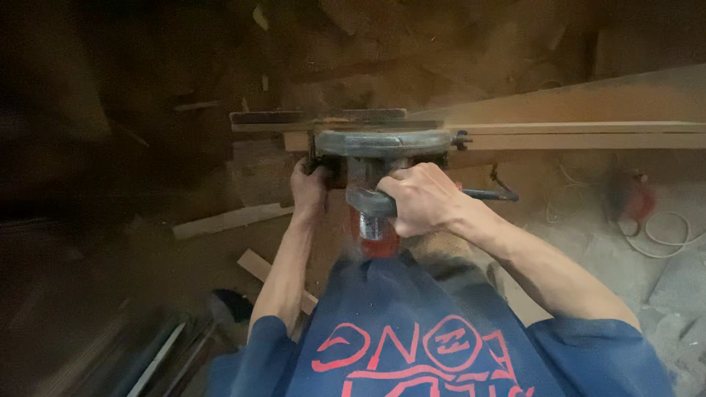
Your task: The person uses a circular saw to cut a long wooden plank into shorter pieces. They guide the saw along the wood, make several cuts, and handle the resulting pieces.
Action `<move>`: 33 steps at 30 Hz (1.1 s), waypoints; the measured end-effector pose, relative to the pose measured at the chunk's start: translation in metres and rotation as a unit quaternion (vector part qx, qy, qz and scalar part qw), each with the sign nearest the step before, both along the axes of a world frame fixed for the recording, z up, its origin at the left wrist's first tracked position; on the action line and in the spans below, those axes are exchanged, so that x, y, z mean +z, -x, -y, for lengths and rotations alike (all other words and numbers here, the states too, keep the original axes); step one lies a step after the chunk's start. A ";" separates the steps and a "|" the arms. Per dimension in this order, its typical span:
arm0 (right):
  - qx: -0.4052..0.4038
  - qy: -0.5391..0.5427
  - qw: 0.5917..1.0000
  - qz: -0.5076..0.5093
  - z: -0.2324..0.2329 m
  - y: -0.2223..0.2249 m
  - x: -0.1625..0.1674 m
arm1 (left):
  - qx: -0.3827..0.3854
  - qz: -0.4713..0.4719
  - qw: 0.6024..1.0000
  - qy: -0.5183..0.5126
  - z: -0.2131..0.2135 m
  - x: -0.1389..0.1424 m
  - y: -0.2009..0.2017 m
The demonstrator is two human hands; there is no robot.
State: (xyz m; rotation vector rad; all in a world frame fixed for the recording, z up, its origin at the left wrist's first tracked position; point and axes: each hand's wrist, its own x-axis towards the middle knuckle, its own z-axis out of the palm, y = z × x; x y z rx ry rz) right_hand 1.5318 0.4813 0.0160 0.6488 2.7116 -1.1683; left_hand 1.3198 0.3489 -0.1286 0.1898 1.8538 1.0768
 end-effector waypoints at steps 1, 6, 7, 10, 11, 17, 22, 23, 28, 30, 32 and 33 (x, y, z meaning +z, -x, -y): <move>0.004 0.003 1.000 0.012 0.000 0.000 0.000 | 0.009 0.003 0.999 -0.032 -0.002 0.000 -0.001; -0.015 0.001 1.000 -0.027 0.000 -0.001 0.002 | -0.004 -0.008 1.000 0.017 -0.007 0.007 -0.004; -0.016 0.000 0.999 -0.029 0.000 -0.001 0.003 | -0.006 -0.002 0.998 0.062 -0.006 0.010 -0.004; -0.016 0.000 1.000 -0.023 0.001 0.000 0.006 | 0.041 0.084 0.995 -0.027 -0.002 0.010 -0.003; -0.008 -0.003 1.000 -0.012 0.002 0.001 0.007 | 0.064 0.126 0.986 -0.093 -0.001 0.008 -0.003; 0.001 -0.012 1.000 -0.020 0.011 0.007 0.007 | 0.026 0.069 0.987 -0.143 0.014 -0.007 0.006; 0.000 -0.023 0.999 -0.046 0.017 0.009 0.000 | -0.048 0.028 0.991 -0.122 0.025 0.005 0.011; -0.004 -0.023 0.998 -0.052 0.018 0.009 0.000 | -0.039 0.030 0.991 -0.127 0.023 0.008 0.010; -0.011 -0.017 0.997 -0.072 0.021 0.011 0.000 | 0.024 -0.042 0.999 0.019 0.009 0.022 0.004; -0.009 -0.012 0.998 -0.061 0.021 0.012 0.001 | 0.034 -0.023 0.999 0.019 0.009 0.025 0.002; -0.006 -0.009 0.998 -0.060 0.020 0.012 0.002 | 0.054 -0.014 0.998 0.026 0.010 0.025 0.000; -0.004 -0.009 0.998 -0.063 0.019 0.012 0.002 | 0.073 0.002 0.997 0.022 0.011 0.024 -0.001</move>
